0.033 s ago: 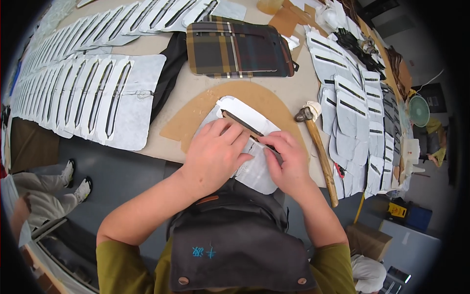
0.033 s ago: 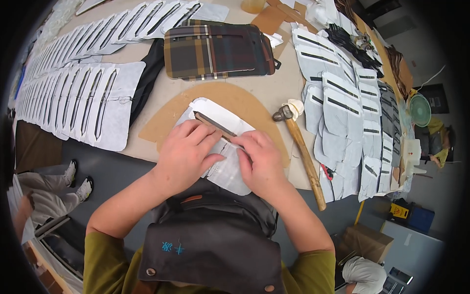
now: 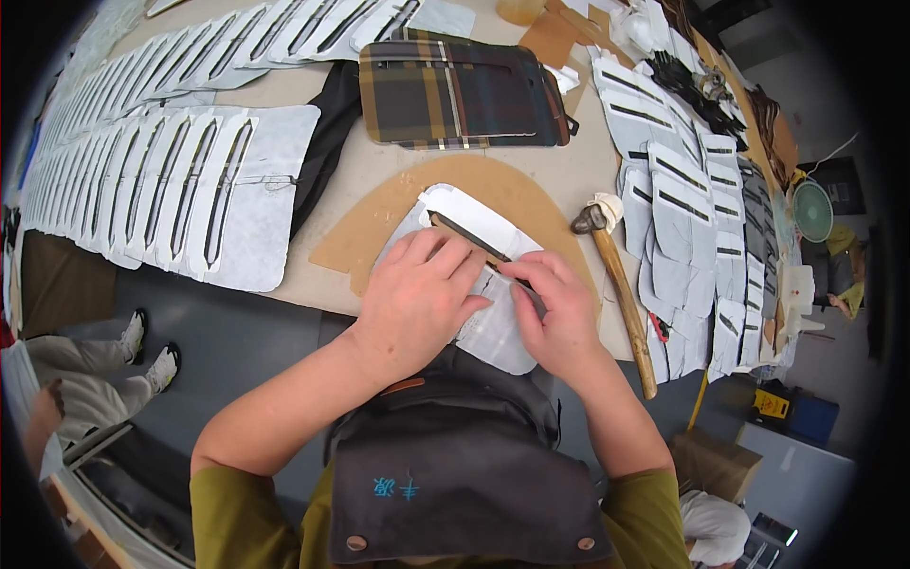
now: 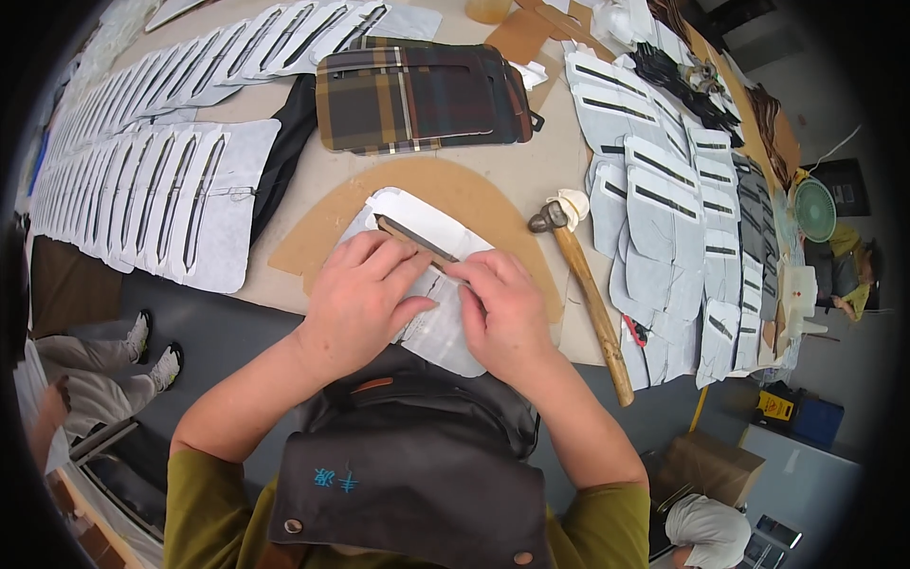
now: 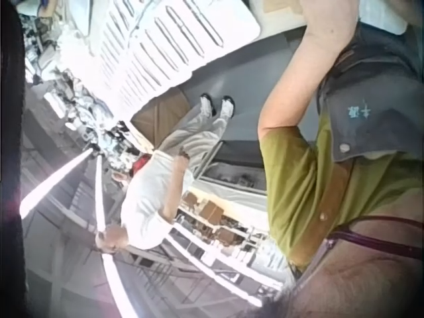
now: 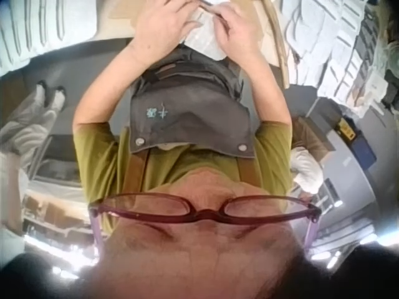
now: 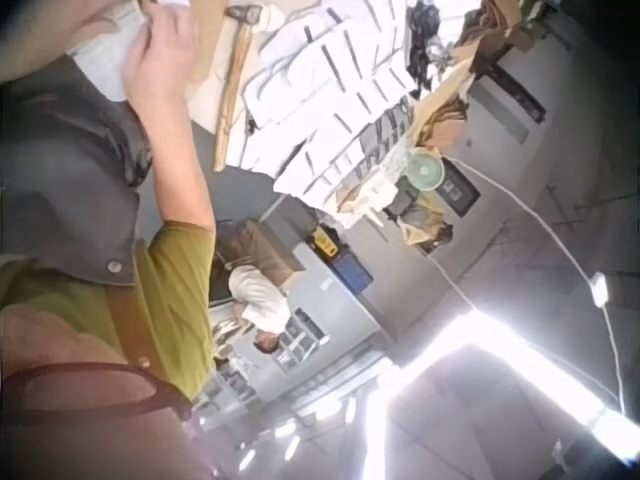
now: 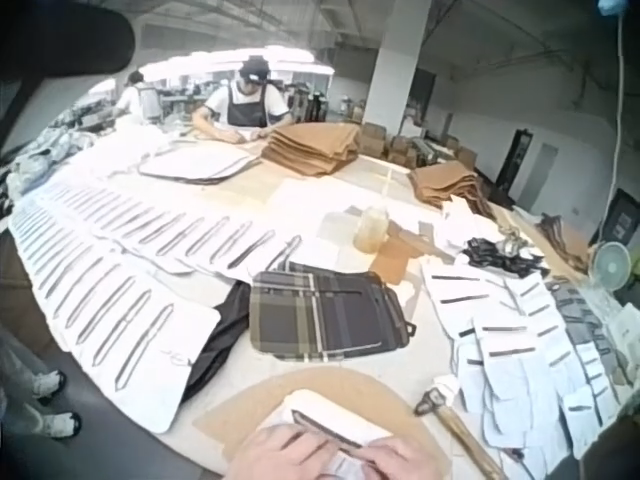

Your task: Assembling a leather pouch by bonding a lining and zipper to leather pieces using a hammer.

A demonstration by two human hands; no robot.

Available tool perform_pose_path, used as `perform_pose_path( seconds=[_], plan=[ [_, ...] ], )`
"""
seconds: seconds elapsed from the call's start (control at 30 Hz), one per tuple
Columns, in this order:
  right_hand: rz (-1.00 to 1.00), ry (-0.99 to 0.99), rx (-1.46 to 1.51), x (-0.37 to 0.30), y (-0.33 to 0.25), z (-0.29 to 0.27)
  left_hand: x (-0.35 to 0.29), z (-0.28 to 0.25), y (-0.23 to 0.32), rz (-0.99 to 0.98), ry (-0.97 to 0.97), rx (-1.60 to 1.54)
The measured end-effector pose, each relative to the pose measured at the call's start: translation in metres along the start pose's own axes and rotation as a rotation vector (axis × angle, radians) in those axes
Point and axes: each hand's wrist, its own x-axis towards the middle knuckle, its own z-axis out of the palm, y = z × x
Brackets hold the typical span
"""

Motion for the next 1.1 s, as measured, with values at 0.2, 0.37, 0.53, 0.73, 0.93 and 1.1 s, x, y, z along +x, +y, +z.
perform_pose_path(
  seconds=[0.2, 0.37, 0.53, 0.73, 0.93, 1.1],
  plan=[
    [-0.188, -0.015, -0.249, 0.002, 0.0, 0.001, -0.001, 0.012, 0.004, 0.017, 0.011, -0.055],
    [-0.094, -0.025, -0.07, -0.006, 0.009, -0.004, -0.001, 0.013, 0.008, -0.023, 0.016, -0.038],
    [-0.138, -0.011, -0.223, -0.004, -0.003, -0.001, -0.003, 0.014, 0.007, 0.057, -0.021, 0.091],
    [-0.119, -0.001, -0.154, -0.019, 0.012, -0.013, -0.002, 0.014, 0.009, 0.018, -0.004, 0.055],
    [-0.148, 0.029, -0.158, -0.015, 0.005, -0.009, -0.003, 0.012, 0.01, 0.048, -0.029, 0.113],
    [-0.137, -0.052, -0.275, -0.027, 0.01, -0.024, -0.006, 0.016, 0.006, 0.076, -0.001, 0.12]
  ],
)
